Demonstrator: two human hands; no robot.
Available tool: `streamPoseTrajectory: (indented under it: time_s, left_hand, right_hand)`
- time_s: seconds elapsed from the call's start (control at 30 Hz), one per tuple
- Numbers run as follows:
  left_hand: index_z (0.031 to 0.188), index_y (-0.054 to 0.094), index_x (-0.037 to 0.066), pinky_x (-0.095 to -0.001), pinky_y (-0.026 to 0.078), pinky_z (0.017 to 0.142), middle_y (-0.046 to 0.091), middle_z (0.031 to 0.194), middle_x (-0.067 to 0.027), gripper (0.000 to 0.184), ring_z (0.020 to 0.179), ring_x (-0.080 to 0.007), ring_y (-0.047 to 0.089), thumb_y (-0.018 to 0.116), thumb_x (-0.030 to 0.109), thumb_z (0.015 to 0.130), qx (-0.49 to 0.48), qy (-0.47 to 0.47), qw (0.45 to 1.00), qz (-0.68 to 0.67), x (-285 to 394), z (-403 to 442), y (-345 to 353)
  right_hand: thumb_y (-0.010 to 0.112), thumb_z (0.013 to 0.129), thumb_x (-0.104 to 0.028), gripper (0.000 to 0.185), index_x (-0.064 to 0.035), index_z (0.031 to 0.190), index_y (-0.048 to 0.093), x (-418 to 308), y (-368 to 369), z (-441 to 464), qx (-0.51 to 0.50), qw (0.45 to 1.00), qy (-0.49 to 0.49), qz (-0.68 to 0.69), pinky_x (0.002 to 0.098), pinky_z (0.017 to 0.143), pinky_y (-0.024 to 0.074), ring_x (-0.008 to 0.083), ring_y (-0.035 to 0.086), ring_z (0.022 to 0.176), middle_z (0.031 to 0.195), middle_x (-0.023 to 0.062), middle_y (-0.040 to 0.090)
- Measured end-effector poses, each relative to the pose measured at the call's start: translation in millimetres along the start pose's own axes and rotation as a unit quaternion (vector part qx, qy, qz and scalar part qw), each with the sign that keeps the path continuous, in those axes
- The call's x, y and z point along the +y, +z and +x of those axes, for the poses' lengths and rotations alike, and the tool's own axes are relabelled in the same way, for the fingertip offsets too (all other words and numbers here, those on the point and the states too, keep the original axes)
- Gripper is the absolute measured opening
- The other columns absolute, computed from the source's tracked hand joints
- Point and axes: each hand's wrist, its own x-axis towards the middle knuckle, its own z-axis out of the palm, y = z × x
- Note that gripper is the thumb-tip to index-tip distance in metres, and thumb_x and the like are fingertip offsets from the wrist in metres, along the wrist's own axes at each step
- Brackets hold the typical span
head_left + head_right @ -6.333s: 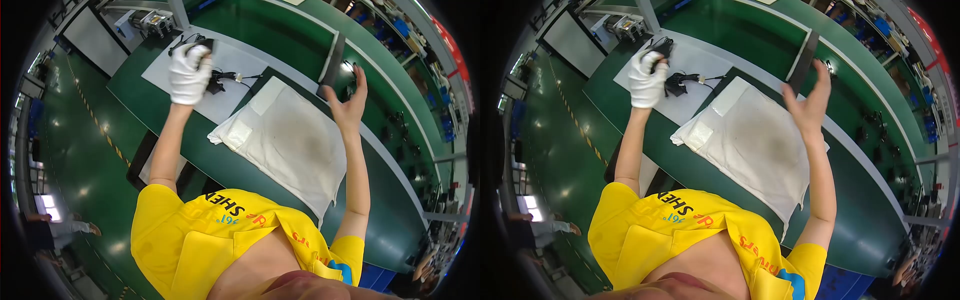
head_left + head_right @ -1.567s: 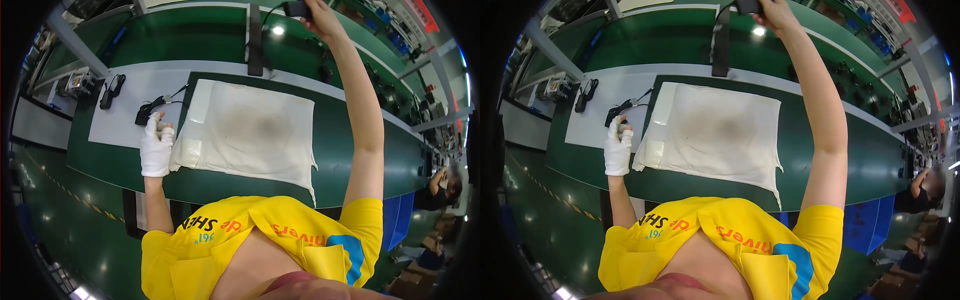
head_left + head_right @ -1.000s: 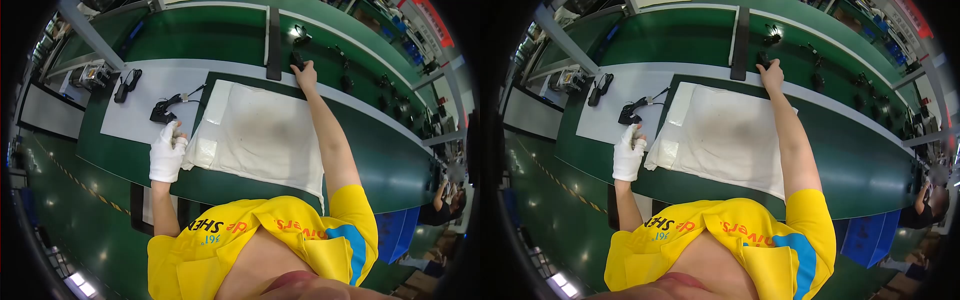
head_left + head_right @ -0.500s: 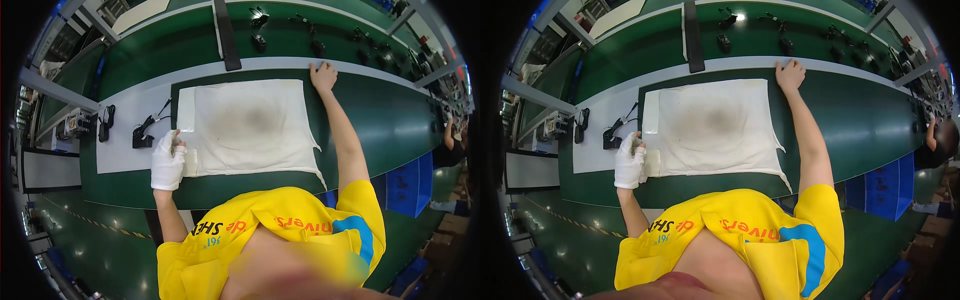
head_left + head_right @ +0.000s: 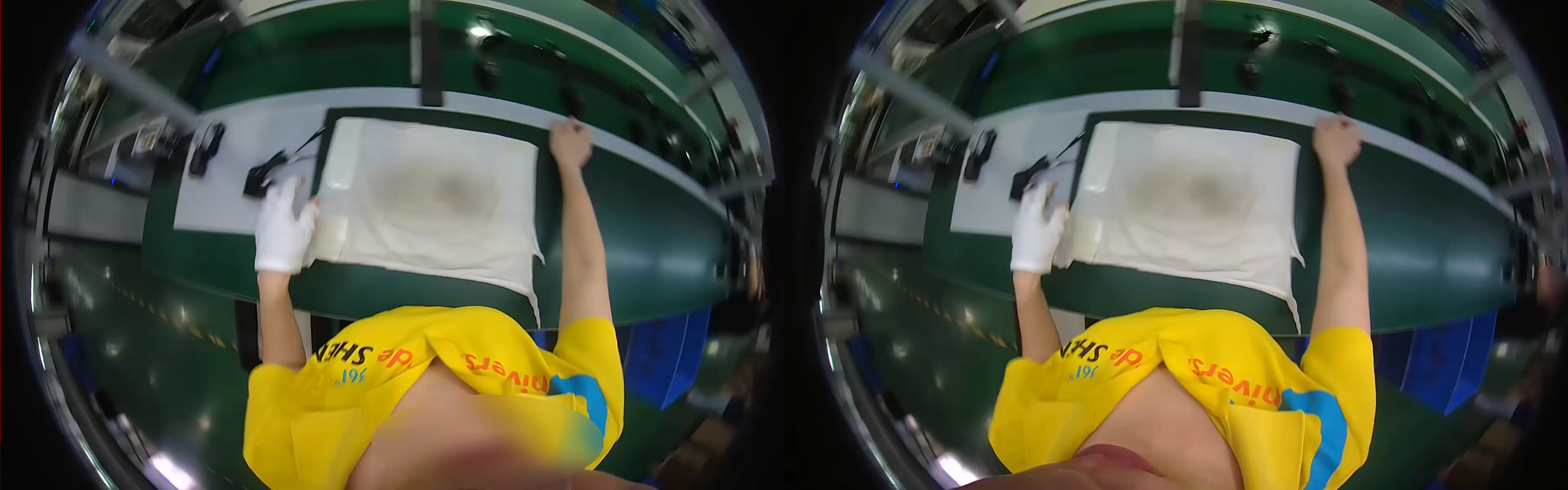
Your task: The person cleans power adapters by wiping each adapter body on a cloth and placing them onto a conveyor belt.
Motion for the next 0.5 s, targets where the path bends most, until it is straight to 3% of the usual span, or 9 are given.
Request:
streamPoseTrajectory:
  time_s: [0.03, 0.07, 0.13, 0.23, 0.27, 0.3, 0.37, 0.4, 0.5]
  left_hand:
    - [0.118, 0.051, 0.007, -0.0433, 0.041, 0.088, 0.049, 0.116, -0.0207, 0.043, 0.104, -0.0371, 0.05, 0.059, 0.022, 0.079, 0.068, 0.003, 0.997, 0.034, -10.2, 2.6, -0.5]
    - [0.118, 0.051, 0.008, -0.0437, 0.041, 0.088, 0.05, 0.117, -0.0212, 0.044, 0.104, -0.0385, 0.049, 0.061, 0.023, 0.077, 0.079, -0.052, 0.994, 0.059, -13.5, 5.6, -6.4]
    - [0.122, 0.049, 0.013, -0.0466, 0.041, 0.09, 0.046, 0.122, -0.0222, 0.056, 0.106, -0.0423, 0.047, 0.066, 0.029, 0.072, 0.074, -0.149, 0.98, 0.107, -23.3, 11.5, -9.4]
    - [0.125, 0.048, 0.017, -0.0463, 0.041, 0.091, 0.041, 0.127, -0.0234, 0.06, 0.109, -0.0418, 0.046, 0.068, 0.034, 0.07, 0.039, -0.103, 0.987, 0.117, -63.2, 16.7, 15.7]
    - [0.118, 0.052, 0.014, -0.0433, 0.043, 0.088, 0.045, 0.121, -0.0235, 0.051, 0.104, -0.0391, 0.05, 0.068, 0.026, 0.07, 0.06, -0.101, 0.983, 0.142, -63.1, 16.8, 20.9]
    - [0.118, 0.052, 0.014, -0.0433, 0.043, 0.088, 0.045, 0.121, -0.0235, 0.051, 0.104, -0.0391, 0.05, 0.068, 0.026, 0.07, 0.066, -0.102, 0.983, 0.139, -67.7, 19.4, 24.4]
    - [0.103, 0.059, 0.01, -0.0393, 0.046, 0.08, 0.049, 0.11, -0.0209, 0.032, 0.093, -0.0345, 0.056, 0.064, 0.016, 0.071, 0.13, -0.159, 0.978, -0.041, -84.6, 31.7, 35.1]
    - [0.089, 0.06, 0.007, -0.0355, 0.047, 0.072, 0.054, 0.092, -0.0168, 0.018, 0.079, -0.03, 0.057, 0.059, 0.006, 0.071, 0.212, -0.114, 0.971, -0.011, -100.7, 37.3, 47.8]
    - [0.086, 0.06, 0.006, -0.0332, 0.047, 0.069, 0.056, 0.08, -0.0142, 0.015, 0.073, -0.028, 0.055, 0.057, 0.004, 0.071, 0.295, -0.109, 0.944, -0.102, -92.0, 50.8, 27.8]
  right_hand:
    - [0.048, 0.083, -0.043, 0.048, -0.0067, 0.113, 0.057, 1.5, 1.1, 0.6, -0.01, 1.0, 0.004, 0.001, 0.0466, 0.086, 0.044, 0.0375, 0.053, 0.102, 0.109, 0.0194, 0.055]
    - [0.048, 0.084, -0.045, 0.049, -0.0083, 0.115, 0.057, 8.7, 10.1, 0.1, 0.024, 1.0, -0.021, -0.003, 0.0467, 0.086, 0.0437, 0.0378, 0.052, 0.103, 0.108, 0.0194, 0.055]
    - [0.048, 0.083, -0.049, 0.051, -0.0073, 0.11, 0.061, 23.3, 12.5, 11.6, -0.024, 0.997, -0.068, 0.013, 0.0441, 0.088, 0.0435, 0.0359, 0.052, 0.104, 0.109, 0.0191, 0.055]
    - [0.049, 0.083, -0.053, 0.055, -0.0054, 0.107, 0.064, 36.7, 17.8, 21.2, -0.05, 0.993, -0.101, 0.033, 0.0399, 0.092, 0.0411, 0.0353, 0.052, 0.107, 0.115, 0.0204, 0.055]
    - [0.049, 0.083, -0.053, 0.055, -0.0054, 0.107, 0.064, 35.9, 12.5, 20.7, -0.045, 0.993, -0.106, 0.034, 0.0399, 0.092, 0.0411, 0.0353, 0.052, 0.107, 0.115, 0.0204, 0.055]
    - [0.049, 0.082, -0.054, 0.058, -0.004, 0.109, 0.063, 36.0, 8.0, 19.6, -0.101, 0.986, -0.126, 0.044, 0.0394, 0.094, 0.0398, 0.036, 0.052, 0.109, 0.116, 0.0217, 0.055]
    - [0.05, 0.081, -0.057, 0.068, 0.001, 0.116, 0.057, 29.1, -6.3, 11.9, -0.198, 0.966, -0.109, 0.127, 0.0385, 0.097, 0.0371, 0.0368, 0.049, 0.114, 0.118, 0.0238, 0.055]
    - [0.053, 0.081, -0.053, 0.067, 0.0025, 0.118, 0.055, 24.1, -11.9, 1.5, -0.162, 0.966, -0.116, 0.167, 0.0385, 0.098, 0.0368, 0.0364, 0.048, 0.115, 0.118, 0.0232, 0.055]
    - [0.065, 0.08, -0.034, 0.056, 0.001, 0.122, 0.05, -47.8, -87.8, -58.4, -0.036, 0.931, -0.225, 0.284, 0.0386, 0.097, 0.0372, 0.0355, 0.048, 0.115, 0.119, 0.0203, 0.055]
